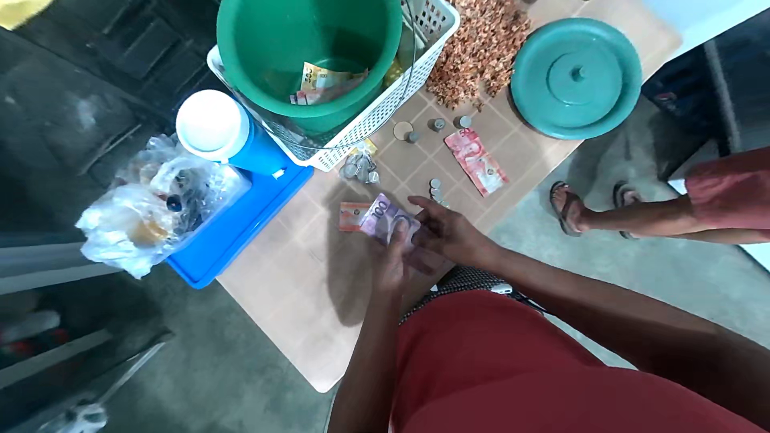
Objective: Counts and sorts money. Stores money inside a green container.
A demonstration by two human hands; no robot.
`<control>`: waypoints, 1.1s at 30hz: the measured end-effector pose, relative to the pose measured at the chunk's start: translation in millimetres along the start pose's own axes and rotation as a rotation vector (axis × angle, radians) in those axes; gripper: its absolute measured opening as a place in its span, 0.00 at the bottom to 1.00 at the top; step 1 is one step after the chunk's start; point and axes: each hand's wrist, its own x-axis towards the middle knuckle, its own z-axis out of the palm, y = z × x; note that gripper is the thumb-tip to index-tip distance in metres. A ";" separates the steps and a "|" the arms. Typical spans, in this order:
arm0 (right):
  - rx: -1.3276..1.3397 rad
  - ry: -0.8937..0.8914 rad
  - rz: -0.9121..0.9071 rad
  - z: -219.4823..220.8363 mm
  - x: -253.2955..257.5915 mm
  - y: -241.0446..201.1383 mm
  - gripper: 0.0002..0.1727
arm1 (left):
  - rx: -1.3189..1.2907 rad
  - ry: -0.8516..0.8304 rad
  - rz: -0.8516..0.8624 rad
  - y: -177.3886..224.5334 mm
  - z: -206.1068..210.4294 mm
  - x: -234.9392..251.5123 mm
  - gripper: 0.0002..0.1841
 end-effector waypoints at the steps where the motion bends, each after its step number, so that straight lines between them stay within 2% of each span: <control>1: -0.007 -0.011 -0.007 2.3 -0.7 -0.4 0.39 | 0.002 0.042 0.015 -1.6 0.8 -1.3 0.16; 2: -0.028 -0.009 -0.009 -0.4 -0.2 -1.8 0.36 | 0.006 0.084 0.031 -2.2 0.8 -2.2 0.11; 4: -0.131 0.092 0.003 -23.9 7.2 2.2 0.23 | 0.015 0.144 0.057 1.4 -4.8 -4.7 0.08; 6: -0.295 0.335 0.013 -66.5 24.4 29.7 0.19 | 0.029 0.171 0.099 6.9 -17.8 -7.3 0.08; 8: -0.413 0.528 0.139 -110.7 41.5 55.3 0.26 | 0.042 0.188 0.126 12.6 -31.3 -7.6 0.08; 10: -0.469 0.598 0.327 -133.3 54.1 66.6 0.40 | 0.050 0.209 0.136 17.3 -40.6 -7.2 0.08; 11: -0.495 0.596 0.409 -135.6 59.9 68.4 0.44 | 0.055 0.215 0.134 19.4 -44.4 -7.6 0.08; 12: -0.498 0.585 0.463 -134.9 64.1 68.2 0.43 | 0.059 0.221 0.128 21.0 -47.6 -8.1 0.08; 15: -0.389 0.527 0.491 -138.0 67.9 69.7 0.32 | 0.054 0.250 0.082 23.0 -53.6 -10.4 0.07; 18: -0.369 0.508 0.402 -146.4 61.7 76.3 0.20 | 0.019 0.274 0.021 20.0 -59.9 -9.9 0.07; 19: -0.391 0.525 0.392 -146.7 59.1 76.8 0.21 | 0.001 0.276 0.010 17.4 -62.2 -10.1 0.07; 23: -0.355 0.593 0.424 -136.1 59.1 75.2 0.36 | -0.051 0.281 0.000 10.7 -58.5 -8.8 0.08; 27: -0.127 0.596 0.308 -131.0 55.3 68.3 0.36 | -0.065 0.274 0.004 13.8 -50.0 -6.0 0.09; 30: 0.041 0.420 0.186 -107.7 33.7 20.4 0.29 | -0.094 0.236 -0.008 12.5 -53.2 -2.9 0.10; 33: 0.189 0.102 0.087 -57.4 15.3 -16.7 0.26 | -0.197 0.160 -0.077 10.1 -52.7 1.3 0.11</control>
